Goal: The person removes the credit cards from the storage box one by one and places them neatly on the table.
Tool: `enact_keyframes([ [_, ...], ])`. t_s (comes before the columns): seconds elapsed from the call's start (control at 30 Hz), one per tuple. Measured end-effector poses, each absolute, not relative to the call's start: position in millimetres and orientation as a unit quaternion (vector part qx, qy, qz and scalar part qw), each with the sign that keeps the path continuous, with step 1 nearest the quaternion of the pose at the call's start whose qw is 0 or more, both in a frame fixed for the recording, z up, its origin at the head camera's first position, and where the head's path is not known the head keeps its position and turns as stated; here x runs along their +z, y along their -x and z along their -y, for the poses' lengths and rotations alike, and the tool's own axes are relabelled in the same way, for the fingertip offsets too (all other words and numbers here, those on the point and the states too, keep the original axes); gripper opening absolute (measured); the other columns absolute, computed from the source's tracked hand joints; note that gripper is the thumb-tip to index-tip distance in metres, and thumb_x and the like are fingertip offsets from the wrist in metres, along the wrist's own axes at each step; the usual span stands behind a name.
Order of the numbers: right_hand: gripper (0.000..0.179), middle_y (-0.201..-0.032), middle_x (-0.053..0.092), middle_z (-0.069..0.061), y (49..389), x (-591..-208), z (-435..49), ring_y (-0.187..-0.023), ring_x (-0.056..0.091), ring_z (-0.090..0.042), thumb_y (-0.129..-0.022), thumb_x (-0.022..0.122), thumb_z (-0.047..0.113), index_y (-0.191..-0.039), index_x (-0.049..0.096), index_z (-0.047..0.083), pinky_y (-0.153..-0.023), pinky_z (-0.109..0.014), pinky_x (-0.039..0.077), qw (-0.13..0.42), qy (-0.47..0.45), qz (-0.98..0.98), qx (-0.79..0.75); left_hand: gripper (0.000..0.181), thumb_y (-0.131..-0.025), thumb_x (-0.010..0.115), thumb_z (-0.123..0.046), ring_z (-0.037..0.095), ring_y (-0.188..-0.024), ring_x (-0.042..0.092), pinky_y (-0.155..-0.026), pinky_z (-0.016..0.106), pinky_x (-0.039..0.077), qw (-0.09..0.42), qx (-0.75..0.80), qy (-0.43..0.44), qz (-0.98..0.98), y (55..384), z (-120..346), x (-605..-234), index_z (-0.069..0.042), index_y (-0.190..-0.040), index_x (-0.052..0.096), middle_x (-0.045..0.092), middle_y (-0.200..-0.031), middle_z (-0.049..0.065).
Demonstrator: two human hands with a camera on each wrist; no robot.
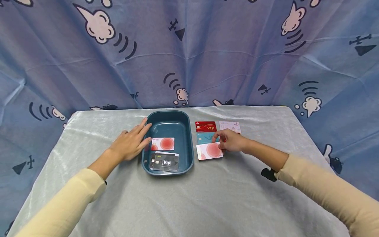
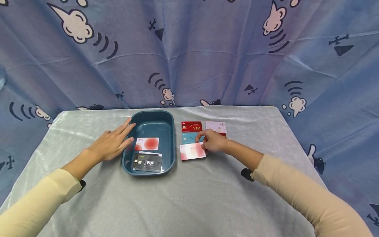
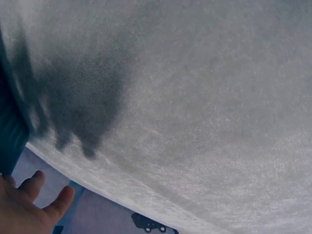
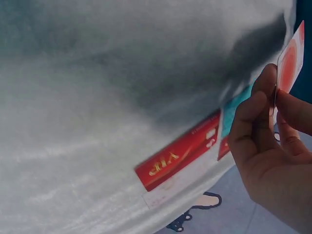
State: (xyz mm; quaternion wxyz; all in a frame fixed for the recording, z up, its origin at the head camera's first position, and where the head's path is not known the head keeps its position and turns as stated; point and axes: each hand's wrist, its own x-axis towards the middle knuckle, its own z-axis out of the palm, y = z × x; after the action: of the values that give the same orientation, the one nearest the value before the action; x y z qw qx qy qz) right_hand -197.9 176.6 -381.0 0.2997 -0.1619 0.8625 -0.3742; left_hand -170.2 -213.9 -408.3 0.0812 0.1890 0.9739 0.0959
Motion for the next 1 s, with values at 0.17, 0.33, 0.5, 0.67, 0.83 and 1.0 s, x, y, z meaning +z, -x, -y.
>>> enact_keyframes([
  [0.17, 0.018, -0.079, 0.052, -0.012, 195, -388, -177, -0.069, 0.052, -0.022, -0.091, 0.060, -0.007, -0.109, 0.062, -0.004, -0.061, -0.027, 0.046, 0.303, 0.157, -0.861, -0.377, 0.066, -0.107, 0.033, -0.046, 0.036, -0.147, 0.027, -0.107, 0.069, 0.028, 0.082, 0.096, -0.188, -0.974, 170, 214, -409, -0.012, -0.160, 0.017, 0.003, -0.167, 0.009],
  [0.33, 0.018, -0.079, 0.051, -0.010, 193, -392, -178, -0.069, 0.049, -0.020, -0.089, 0.062, -0.006, -0.107, 0.065, -0.002, -0.058, -0.025, 0.043, 0.289, 0.155, -0.875, -0.357, 0.066, -0.107, 0.033, -0.047, 0.036, -0.147, 0.027, -0.107, 0.069, 0.028, 0.085, 0.098, -0.186, -0.974, 170, 214, -408, -0.012, -0.160, 0.017, 0.003, -0.167, 0.009],
  [0.5, 0.017, -0.082, 0.053, -0.013, 192, -394, -179, -0.068, 0.052, -0.022, -0.090, 0.063, -0.003, -0.107, 0.065, -0.002, -0.060, -0.028, 0.046, 0.281, 0.155, -0.882, -0.345, 0.066, -0.106, 0.033, -0.047, 0.036, -0.147, 0.027, -0.107, 0.069, 0.028, 0.087, 0.098, -0.183, -0.974, 170, 214, -409, -0.012, -0.160, 0.017, 0.003, -0.167, 0.009],
  [0.67, 0.016, -0.084, 0.057, -0.015, 192, -395, -178, -0.065, 0.055, -0.023, -0.090, 0.066, -0.002, -0.106, 0.065, -0.002, -0.059, -0.028, 0.049, 0.274, 0.150, -0.889, -0.336, 0.066, -0.107, 0.032, -0.047, 0.036, -0.147, 0.027, -0.107, 0.069, 0.028, 0.087, 0.096, -0.185, -0.974, 170, 214, -408, -0.012, -0.161, 0.017, 0.003, -0.167, 0.010],
  [0.83, 0.016, -0.082, 0.058, -0.013, 192, -396, -176, -0.065, 0.058, -0.024, -0.091, 0.066, 0.002, -0.106, 0.062, -0.003, -0.058, -0.027, 0.050, 0.278, 0.141, -0.892, -0.327, 0.066, -0.107, 0.031, -0.048, 0.036, -0.147, 0.027, -0.107, 0.069, 0.028, 0.086, 0.094, -0.187, -0.974, 170, 214, -408, -0.012, -0.160, 0.017, 0.003, -0.167, 0.009],
  [1.0, 0.018, -0.085, 0.058, -0.011, 194, -393, -176, -0.069, 0.059, -0.025, -0.093, 0.065, 0.008, -0.105, 0.056, -0.001, -0.062, -0.029, 0.052, 0.288, 0.120, -0.894, -0.322, 0.066, -0.106, 0.034, -0.047, 0.036, -0.147, 0.027, -0.107, 0.069, 0.028, 0.087, 0.095, -0.183, -0.975, 171, 214, -409, -0.012, -0.160, 0.018, 0.003, -0.167, 0.009],
])
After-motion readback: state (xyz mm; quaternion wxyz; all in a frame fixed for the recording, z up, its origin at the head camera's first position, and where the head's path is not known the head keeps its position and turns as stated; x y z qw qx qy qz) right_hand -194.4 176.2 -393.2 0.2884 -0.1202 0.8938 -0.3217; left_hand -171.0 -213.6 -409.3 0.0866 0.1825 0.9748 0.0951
